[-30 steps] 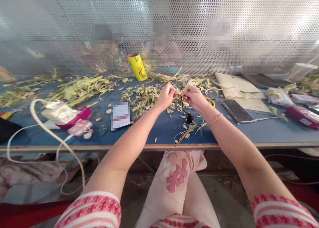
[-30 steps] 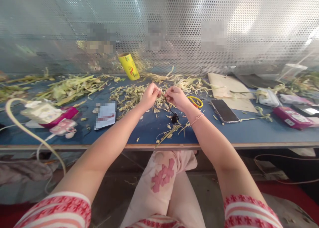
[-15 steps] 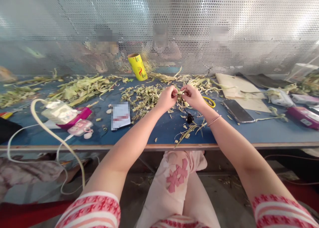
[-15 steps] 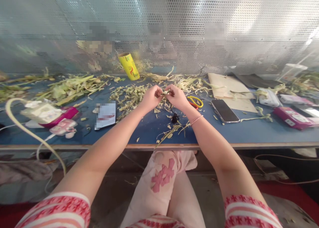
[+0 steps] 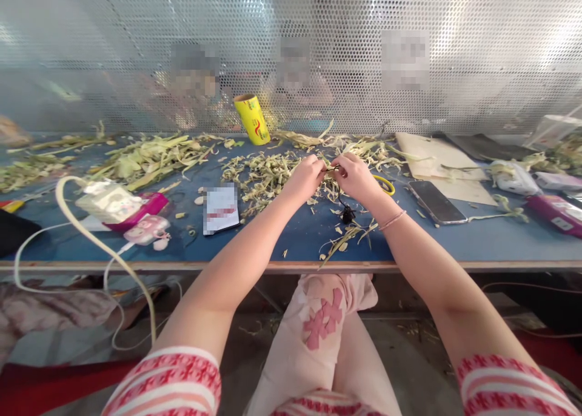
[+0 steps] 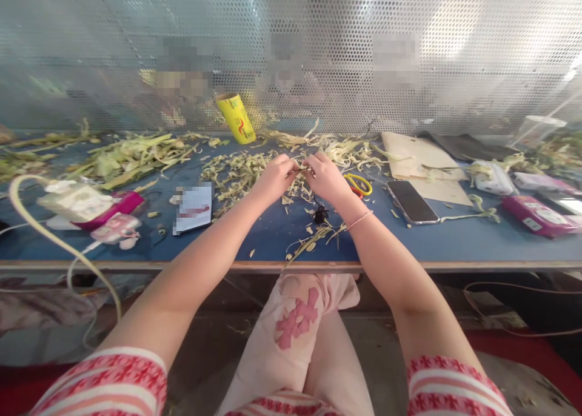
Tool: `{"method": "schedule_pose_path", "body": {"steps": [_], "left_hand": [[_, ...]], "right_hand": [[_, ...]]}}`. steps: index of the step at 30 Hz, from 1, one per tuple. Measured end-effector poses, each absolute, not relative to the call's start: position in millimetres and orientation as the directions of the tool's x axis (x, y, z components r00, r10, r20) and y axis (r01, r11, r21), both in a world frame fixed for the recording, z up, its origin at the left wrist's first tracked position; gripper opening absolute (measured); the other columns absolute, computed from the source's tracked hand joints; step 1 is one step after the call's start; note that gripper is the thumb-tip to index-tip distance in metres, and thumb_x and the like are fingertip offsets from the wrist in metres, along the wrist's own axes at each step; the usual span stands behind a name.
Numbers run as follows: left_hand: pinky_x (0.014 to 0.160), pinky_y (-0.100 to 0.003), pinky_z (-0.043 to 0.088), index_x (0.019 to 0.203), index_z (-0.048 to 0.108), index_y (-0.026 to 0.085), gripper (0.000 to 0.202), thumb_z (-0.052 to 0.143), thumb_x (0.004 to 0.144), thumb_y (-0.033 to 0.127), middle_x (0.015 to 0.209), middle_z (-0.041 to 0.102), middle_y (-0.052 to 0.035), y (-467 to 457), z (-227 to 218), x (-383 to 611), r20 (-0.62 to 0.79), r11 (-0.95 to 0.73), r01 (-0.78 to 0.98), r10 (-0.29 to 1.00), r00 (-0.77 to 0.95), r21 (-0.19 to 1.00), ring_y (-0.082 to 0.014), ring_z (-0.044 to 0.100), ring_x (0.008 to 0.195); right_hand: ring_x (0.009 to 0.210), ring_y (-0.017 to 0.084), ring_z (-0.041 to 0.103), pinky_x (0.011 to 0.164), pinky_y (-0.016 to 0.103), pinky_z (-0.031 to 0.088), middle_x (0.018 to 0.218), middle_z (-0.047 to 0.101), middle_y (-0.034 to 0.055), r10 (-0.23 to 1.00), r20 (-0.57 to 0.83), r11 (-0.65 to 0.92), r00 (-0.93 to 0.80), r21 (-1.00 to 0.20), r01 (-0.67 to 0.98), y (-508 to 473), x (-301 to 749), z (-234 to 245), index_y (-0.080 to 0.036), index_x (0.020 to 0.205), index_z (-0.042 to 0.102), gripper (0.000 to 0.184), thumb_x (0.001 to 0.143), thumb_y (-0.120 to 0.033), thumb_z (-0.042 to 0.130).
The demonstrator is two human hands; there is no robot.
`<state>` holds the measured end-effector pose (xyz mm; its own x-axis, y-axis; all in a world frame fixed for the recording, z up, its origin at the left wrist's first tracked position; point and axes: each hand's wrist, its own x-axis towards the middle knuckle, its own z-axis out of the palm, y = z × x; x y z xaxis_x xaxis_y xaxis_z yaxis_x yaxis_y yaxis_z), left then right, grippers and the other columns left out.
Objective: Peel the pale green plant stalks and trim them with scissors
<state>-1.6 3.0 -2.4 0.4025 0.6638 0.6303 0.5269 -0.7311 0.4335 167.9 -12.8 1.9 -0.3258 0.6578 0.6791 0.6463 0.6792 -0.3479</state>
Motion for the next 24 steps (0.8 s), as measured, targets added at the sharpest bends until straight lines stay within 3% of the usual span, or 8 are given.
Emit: {"method": "schedule_pose_path", "body": {"steps": [5,9,13,17,21,24], "left_hand": [[0.070,-0.031,0.038,0.065,0.050,0.018,0.016,0.052,0.078,0.009,0.074,0.048,-0.0037,-4.8,2.9,0.6,0.634,-0.740,0.550,0.647,0.423,0.388,-0.0154,0.047,0.070],[0.066,-0.030,0.033,0.059,0.044,0.019,0.020,0.051,0.075,0.010,0.065,0.046,-0.0014,-3.9,3.2,1.1,0.615,-0.725,0.529,0.673,0.410,0.441,-0.0136,0.043,0.064],[0.058,-0.027,0.028,0.055,0.040,0.019,0.023,0.052,0.075,0.017,0.054,0.041,0.0027,0.1,1.8,0.0,0.474,-0.593,0.413,0.804,0.360,0.691,-0.0101,0.037,0.054],[0.053,-0.024,0.027,0.053,0.039,0.018,0.025,0.054,0.072,0.021,0.049,0.038,0.0046,2.8,-1.4,2.3,0.344,-0.388,0.087,0.884,0.318,0.917,-0.0071,0.034,0.049],[0.055,-0.022,0.032,0.052,0.039,0.018,0.024,0.058,0.067,0.020,0.051,0.042,0.0041,6.7,-4.1,3.8,0.296,-0.273,-0.115,0.908,0.297,0.955,-0.0061,0.039,0.050],[0.056,-0.023,0.034,0.052,0.039,0.018,0.025,0.060,0.067,0.021,0.052,0.047,0.0030,8.9,-2.7,-0.8,0.326,-0.341,0.008,0.905,0.275,0.940,-0.0076,0.043,0.052]], "right_hand": [[0.085,0.023,0.051,0.082,0.039,0.043,0.079,0.052,0.0079,0.656,0.636,0.658,-0.406,-0.219,0.721,-10.1,173.8,2.8,-0.019,0.074,0.055,0.010,0.082,-0.014,0.051],[0.076,0.020,0.048,0.074,0.033,0.039,0.074,0.049,0.0057,0.680,0.592,0.645,-0.432,-0.204,0.736,-10.5,175.4,3.5,-0.020,0.066,0.045,0.017,0.081,-0.015,0.050],[0.062,0.012,0.038,0.063,0.028,0.031,0.060,0.040,-0.0009,0.713,0.571,0.647,-0.408,-0.310,0.697,-12.1,172.2,4.8,-0.020,0.058,0.033,0.027,0.079,-0.018,0.049],[0.056,0.009,0.031,0.057,0.026,0.025,0.054,0.029,-0.0044,0.803,0.494,0.576,-0.334,-0.497,0.649,-14.0,168.0,7.3,-0.020,0.055,0.030,0.034,0.082,-0.030,0.048],[0.057,0.009,0.030,0.057,0.026,0.024,0.054,0.029,-0.0048,0.851,0.428,0.520,-0.305,-0.604,0.604,-14.7,166.0,9.5,-0.019,0.055,0.034,0.039,0.080,-0.044,0.049],[0.058,0.009,0.031,0.057,0.026,0.024,0.054,0.029,-0.0046,0.856,0.430,0.512,-0.287,-0.625,0.589,-14.0,166.5,9.6,-0.019,0.053,0.033,0.042,0.078,-0.049,0.050]]}}
